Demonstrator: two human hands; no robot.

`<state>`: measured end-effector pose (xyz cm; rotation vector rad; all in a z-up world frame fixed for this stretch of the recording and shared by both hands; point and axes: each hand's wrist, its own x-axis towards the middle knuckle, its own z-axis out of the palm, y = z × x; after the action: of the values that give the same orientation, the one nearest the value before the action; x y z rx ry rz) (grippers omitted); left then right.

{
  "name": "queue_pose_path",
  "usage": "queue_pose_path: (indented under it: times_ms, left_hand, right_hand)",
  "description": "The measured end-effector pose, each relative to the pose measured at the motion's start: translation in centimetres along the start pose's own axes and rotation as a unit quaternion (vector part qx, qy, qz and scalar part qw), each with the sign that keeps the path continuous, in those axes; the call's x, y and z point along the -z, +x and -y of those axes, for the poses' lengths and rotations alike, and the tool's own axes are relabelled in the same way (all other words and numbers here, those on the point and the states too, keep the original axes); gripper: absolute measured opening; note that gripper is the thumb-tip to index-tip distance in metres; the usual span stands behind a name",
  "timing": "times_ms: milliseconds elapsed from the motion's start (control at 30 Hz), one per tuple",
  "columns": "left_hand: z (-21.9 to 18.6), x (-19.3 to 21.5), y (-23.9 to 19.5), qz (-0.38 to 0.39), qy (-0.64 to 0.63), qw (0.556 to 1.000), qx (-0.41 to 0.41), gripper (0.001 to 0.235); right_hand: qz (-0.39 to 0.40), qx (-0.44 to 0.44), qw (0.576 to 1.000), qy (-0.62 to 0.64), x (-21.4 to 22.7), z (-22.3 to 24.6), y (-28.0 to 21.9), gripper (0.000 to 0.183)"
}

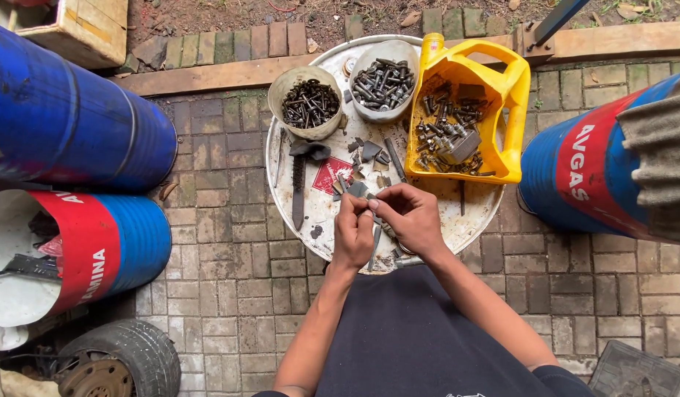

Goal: The person sorts small metal fasteners by hand, picking them from a white tray and placing them into a yellow container. The person handles the fasteners individually, turning them over and separating them from other items on the tray.

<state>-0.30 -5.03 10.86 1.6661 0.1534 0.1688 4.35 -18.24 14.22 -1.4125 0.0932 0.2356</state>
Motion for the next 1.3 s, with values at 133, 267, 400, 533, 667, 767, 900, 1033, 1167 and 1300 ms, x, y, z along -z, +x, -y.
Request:
queue_pose_path:
  times_ms: [133,267,400,533,667,767,900,1033,1167,1300]
  left_hand:
    - [-0.8,0.3,1.3,-0.026,-0.035,0.999,-0.022,0.006]
    - [-2.5,0.0,1.9,-0.012,-0.054,0.998,-0.032,0.007]
    - [-1.1,0.1,2.0,0.018,-0.174,0.985,-0.006,0.018]
    - [-3.1,0.1,1.9,0.041,-0.215,0.976,-0.017,0.018]
    - [-3.6,0.2,1.9,0.067,-0.313,0.946,-0.049,0.018]
    - [-4.3,0.5,1.8,0.083,-0.37,0.923,-0.059,0.019]
    - [-3.7,0.6,1.5,0.086,-0.371,0.922,-0.066,0.018]
    - [-2.1,0.4,0.9,0.065,-0.311,0.945,-0.078,0.016]
    - [-3.5,0.8,0.6,0.092,-0.232,0.958,-0.142,0.015]
    - [-8.9,0.2,0.6,0.094,-0.259,0.949,-0.156,0.018]
  right_hand:
    - [0.011,0.006,1.0,0.017,-0.6,1.4,0.0,0.019]
    - [-0.009,0.027,1.0,-0.009,-0.9,1.9,0.0,0.018]
    - [-0.016,0.036,0.999,0.032,-0.5,1.3,0.4,0.017]
    - [-0.007,0.034,0.998,0.044,0.1,1.7,0.3,0.018]
    - [0.011,0.075,0.995,0.069,0.3,3.1,-0.2,0.014]
    - [0.04,0.094,0.991,0.089,0.8,3.4,-0.6,0.011]
    - [0.095,0.101,0.987,0.084,0.6,4.3,-1.1,0.008]
    - [0.106,0.068,0.988,0.089,0.4,3.5,-2.0,0.008]
    - [0.122,0.011,0.987,0.108,0.5,4.8,-2.1,0.013]
    - [0.134,-0.019,0.983,0.124,1.3,5.9,-1.9,0.012]
